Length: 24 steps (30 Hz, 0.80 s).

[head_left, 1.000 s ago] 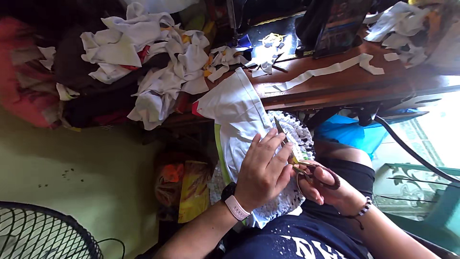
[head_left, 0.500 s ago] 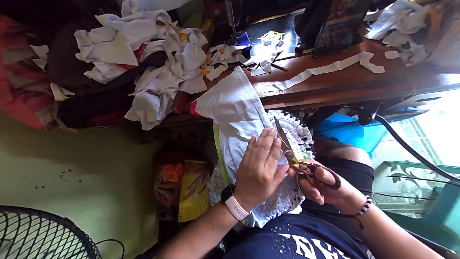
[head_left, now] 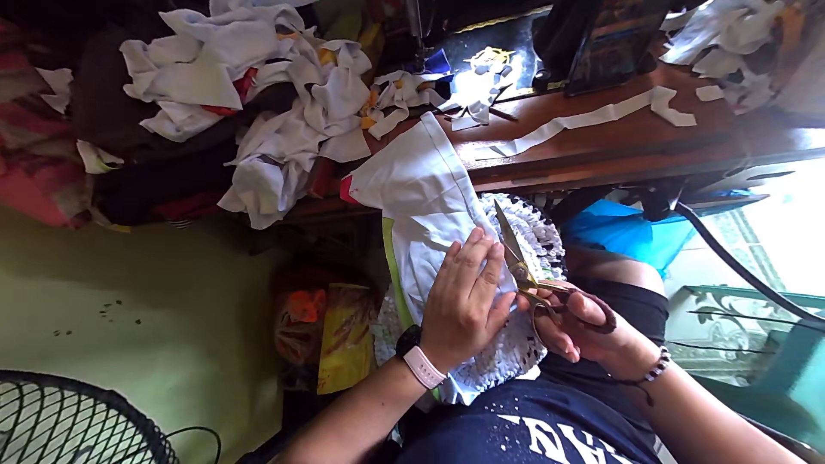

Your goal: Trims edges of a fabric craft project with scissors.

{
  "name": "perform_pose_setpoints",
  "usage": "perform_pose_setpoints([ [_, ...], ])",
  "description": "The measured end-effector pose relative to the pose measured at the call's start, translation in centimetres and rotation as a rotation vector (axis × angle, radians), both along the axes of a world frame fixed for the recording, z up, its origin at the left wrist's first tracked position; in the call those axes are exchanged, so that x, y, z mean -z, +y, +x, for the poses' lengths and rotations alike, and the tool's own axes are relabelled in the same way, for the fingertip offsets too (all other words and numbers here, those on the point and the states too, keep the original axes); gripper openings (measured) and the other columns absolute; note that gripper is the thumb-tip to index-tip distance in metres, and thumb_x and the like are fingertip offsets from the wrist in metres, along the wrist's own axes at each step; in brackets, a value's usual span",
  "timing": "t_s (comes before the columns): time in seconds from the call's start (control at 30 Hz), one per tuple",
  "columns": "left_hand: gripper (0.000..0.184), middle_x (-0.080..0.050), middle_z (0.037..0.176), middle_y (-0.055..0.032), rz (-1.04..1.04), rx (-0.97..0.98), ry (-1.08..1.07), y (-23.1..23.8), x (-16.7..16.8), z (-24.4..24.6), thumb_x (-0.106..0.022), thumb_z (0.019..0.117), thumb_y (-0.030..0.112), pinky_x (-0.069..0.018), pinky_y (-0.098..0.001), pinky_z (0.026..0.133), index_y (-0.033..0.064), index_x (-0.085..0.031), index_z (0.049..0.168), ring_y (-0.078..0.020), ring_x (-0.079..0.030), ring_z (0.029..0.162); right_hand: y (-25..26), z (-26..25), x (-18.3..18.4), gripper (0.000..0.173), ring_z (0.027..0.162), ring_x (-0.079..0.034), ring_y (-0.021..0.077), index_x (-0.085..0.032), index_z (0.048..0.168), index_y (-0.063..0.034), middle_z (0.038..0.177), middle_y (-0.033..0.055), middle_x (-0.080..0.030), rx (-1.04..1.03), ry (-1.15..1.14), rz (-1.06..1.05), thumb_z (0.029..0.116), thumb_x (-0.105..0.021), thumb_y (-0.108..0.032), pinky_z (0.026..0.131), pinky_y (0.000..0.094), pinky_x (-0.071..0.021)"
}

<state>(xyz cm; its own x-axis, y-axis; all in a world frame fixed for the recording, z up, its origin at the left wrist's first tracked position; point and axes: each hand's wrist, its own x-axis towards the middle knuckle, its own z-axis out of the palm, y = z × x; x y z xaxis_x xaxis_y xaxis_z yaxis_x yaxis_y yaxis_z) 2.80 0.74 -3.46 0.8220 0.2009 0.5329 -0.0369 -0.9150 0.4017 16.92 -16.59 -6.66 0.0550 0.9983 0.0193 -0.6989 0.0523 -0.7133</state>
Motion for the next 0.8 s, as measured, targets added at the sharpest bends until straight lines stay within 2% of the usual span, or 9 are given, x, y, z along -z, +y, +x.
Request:
perform_pose_setpoints([
  [0.27,0.043,-0.063,0.139,-0.0204,0.022,0.02,-0.015,0.1,0.1,0.0,-0.06,0.0998,0.029,-0.0379,-0.0506,0.12,-0.0012,-0.067,0.131,-0.0338,-0.05,0.142,0.2,-0.7,-0.3,0.052,0.052,-0.062,0.0009,-0.07,0.116,-0.0137,0.067,-0.0067,-0.066,0.034,0.021,0.005,0.0935,-0.063,-0.061,0.049,0.016,-0.052],
  [0.63,0.039,-0.066,0.135,-0.02,0.019,0.023,-0.022,0.0,0.1,0.0,-0.053,0.0992,0.019,-0.0394,-0.0503,0.119,-0.0022,-0.068,0.129,-0.0337,-0.054,0.138,0.3,-1.2,-0.4,0.054,0.05,-0.06,0.0,-0.069,0.117,-0.0112,0.064,-0.0074,-0.063,0.052,0.057,-0.03,0.0925,-0.065,-0.059,0.047,0.0149,-0.0507],
  [0.73,0.04,-0.066,0.134,-0.0193,-0.03,0.023,-0.013,0.3,-1.1,0.0,-0.055,0.0982,0.019,-0.042,-0.049,0.118,-0.0019,-0.068,0.13,-0.0337,-0.054,0.139,0.2,-1.2,-0.3,0.055,0.049,-0.059,-0.0002,-0.07,0.116,-0.0117,0.064,-0.0077,-0.063,0.052,0.048,-0.043,0.0919,-0.065,-0.06,0.046,0.0148,-0.0502],
  [0.8,0.041,-0.062,0.141,-0.017,-0.028,0.006,0.011,0.9,-2.2,0.3,-0.054,0.0987,0.018,-0.0394,-0.05,0.119,0.0002,-0.066,0.133,-0.0317,-0.048,0.144,0.2,-1.2,-0.3,0.055,0.05,-0.059,-0.0004,-0.07,0.117,-0.0122,0.065,-0.0076,-0.064,0.051,0.043,-0.045,0.0919,-0.065,-0.061,0.046,0.0146,-0.0502],
])
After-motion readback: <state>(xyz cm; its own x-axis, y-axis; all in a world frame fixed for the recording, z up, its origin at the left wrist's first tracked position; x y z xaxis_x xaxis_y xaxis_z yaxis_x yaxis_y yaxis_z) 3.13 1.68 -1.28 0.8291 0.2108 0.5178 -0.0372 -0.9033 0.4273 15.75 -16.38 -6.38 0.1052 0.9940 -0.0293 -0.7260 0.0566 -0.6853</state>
